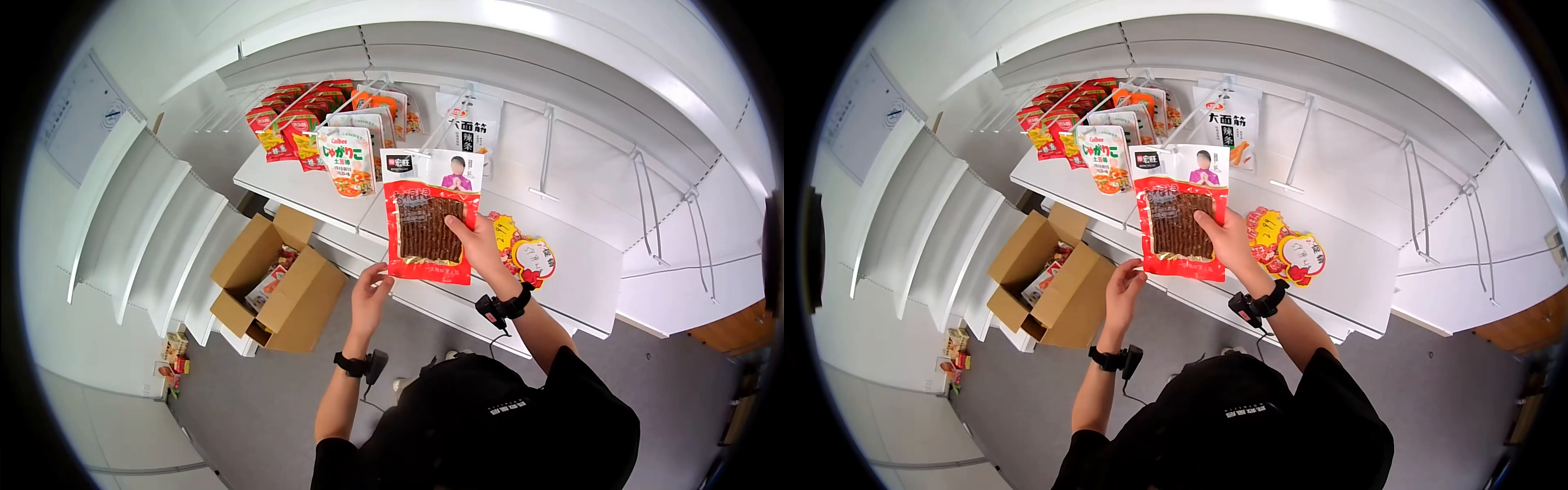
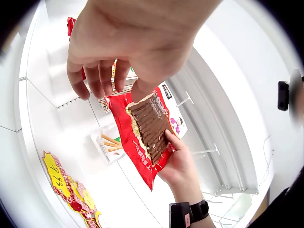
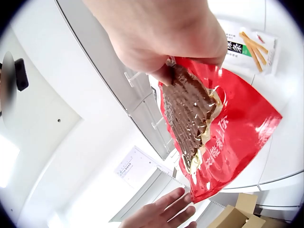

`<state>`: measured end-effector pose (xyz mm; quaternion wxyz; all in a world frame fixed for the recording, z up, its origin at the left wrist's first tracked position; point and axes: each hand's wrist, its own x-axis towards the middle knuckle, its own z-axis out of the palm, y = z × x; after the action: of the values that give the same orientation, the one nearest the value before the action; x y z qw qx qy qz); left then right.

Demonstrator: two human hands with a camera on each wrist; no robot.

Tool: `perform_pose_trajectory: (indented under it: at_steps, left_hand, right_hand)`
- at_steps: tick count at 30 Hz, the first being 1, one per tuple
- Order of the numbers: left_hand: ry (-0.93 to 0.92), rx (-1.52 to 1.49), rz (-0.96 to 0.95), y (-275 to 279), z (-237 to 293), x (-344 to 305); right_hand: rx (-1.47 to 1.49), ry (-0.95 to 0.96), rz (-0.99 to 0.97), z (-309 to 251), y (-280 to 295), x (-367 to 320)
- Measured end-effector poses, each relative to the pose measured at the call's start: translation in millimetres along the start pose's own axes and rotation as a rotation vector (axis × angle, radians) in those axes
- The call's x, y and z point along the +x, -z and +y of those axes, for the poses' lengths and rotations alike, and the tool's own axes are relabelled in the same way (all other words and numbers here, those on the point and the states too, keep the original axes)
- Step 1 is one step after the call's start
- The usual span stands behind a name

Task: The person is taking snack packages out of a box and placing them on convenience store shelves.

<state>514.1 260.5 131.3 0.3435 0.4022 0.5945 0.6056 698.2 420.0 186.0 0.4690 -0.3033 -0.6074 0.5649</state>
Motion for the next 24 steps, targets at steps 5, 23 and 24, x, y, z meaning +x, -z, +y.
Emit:
perform_pose_trajectory:
  at_steps: [5, 23, 24]
  left_hand:
    - [-0.023, 0.039, 0.02, 2.8, -1.4, -6.2]
    - [0.017, 0.07, 0.068, 4.2, -2.1, -20.0]
    - [0.022, 0.064, 0.067, 4.1, -2.7, -19.5]
  right_hand:
    - [0.013, 0.017, 0.017, 9.6, 2.2, 6.5]
    - [0.068, 0.026, 0.075, 40.9, 17.5, 43.4]
    - [0.06, 0.028, 0.08, 41.1, 17.7, 45.3]
